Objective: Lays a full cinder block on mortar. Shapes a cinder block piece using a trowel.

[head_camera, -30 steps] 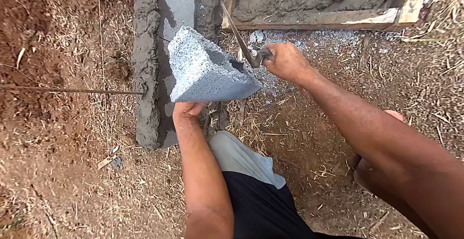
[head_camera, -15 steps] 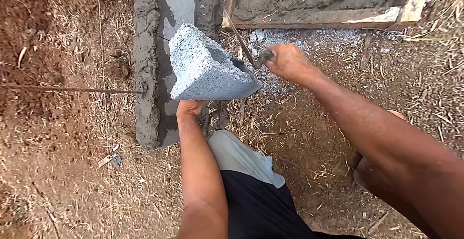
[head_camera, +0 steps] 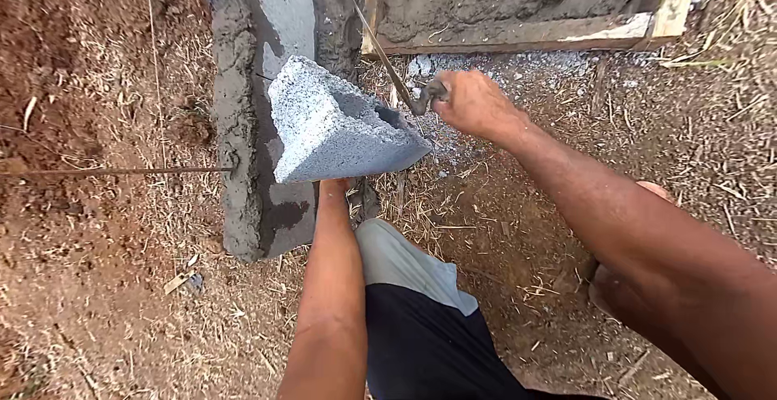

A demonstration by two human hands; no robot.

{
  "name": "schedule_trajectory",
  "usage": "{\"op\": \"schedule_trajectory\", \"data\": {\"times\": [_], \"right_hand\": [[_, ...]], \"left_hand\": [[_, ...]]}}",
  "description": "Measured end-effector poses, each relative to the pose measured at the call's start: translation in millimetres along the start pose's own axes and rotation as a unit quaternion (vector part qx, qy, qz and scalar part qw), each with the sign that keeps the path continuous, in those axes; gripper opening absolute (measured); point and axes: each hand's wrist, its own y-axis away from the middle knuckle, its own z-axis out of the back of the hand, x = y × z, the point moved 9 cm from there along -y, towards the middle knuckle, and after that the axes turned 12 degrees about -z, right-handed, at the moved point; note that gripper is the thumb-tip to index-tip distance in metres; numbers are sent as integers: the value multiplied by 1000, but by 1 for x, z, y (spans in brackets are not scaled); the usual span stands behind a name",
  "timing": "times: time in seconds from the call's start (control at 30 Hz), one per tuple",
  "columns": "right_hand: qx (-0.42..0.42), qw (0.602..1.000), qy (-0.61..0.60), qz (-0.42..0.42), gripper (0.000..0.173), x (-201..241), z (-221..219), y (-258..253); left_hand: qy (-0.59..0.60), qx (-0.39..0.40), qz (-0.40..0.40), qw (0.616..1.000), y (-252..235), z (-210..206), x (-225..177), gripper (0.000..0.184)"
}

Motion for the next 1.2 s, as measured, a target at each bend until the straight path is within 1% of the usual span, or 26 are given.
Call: {"op": "schedule_trajectory", "data": {"times": [0.03,0.1,0.2,0.27,0.3,0.33,0.37,0.4,0.43,0.47,0.5,0.53,0.6,0.67,0.73,0.8,0.87,0.9,0.93,1.0,1.1,1.13,1.2], "right_hand": [[-12,1000,-8,8,20,7,5,1],[-6,1000,-11,18,19,12,0,1],[55,998,15,2,21,-5,-36,-9],[72,997,18,-7,22,-15,-41,-11],[68,998,14,-8,22,-15,-36,-11],[60,998,8,-7,21,-12,-29,-9],[48,999,1,-3,20,-5,-18,-6],[30,1000,-6,7,19,4,-7,-5],[12,1000,-14,19,17,13,2,-3],[-1,999,-20,28,17,20,7,-1],[-4,999,-23,34,17,24,8,-1],[-3,999,-18,36,19,24,3,-2],[32,999,10,23,19,9,-24,-9],[87,995,45,-9,19,-18,-53,-14],[109,992,43,-38,21,-41,-62,-13],[108,993,26,-50,22,-50,-57,-6],[90,995,10,-30,20,-44,-40,3],[80,997,-5,-7,19,-37,-30,10],[72,997,-23,21,17,-27,-19,19],[47,995,-54,71,13,-9,2,39],[6,989,-93,113,11,15,24,64],[-4,988,-99,121,11,20,27,69],[-11,987,-94,127,12,23,23,71]], "left_hand": [[78,-28,12,997,-1,-1,6,35],[146,-49,17,988,-1,-3,7,35],[149,-46,3,988,-5,-5,13,36],[181,-38,-3,983,-6,-7,15,36],[203,-45,19,978,-4,-7,13,35],[229,-58,71,969,1,-9,4,32],[224,-60,138,963,8,-11,-10,31],[223,-68,159,959,11,-10,-17,30],[238,-68,130,960,10,-9,-14,29],[255,-69,60,963,3,-7,-2,29],[241,-56,10,969,-2,-6,9,31],[232,-48,-8,971,-8,-7,18,32],[193,-43,-8,980,-11,-7,24,32],[143,-35,-2,989,-10,-6,22,33],[159,-37,-3,987,-7,-5,18,31],[212,-45,6,976,2,-6,11,29],[266,-52,2,963,11,-3,-1,24],[322,-50,-1,945,12,-2,-3,21],[369,-41,3,928,10,-2,0,21],[412,-13,3,911,9,3,3,22],[476,32,-57,877,11,10,-11,22],[484,32,-54,873,11,12,-13,21],[484,29,-11,874,14,13,-14,17]]}}
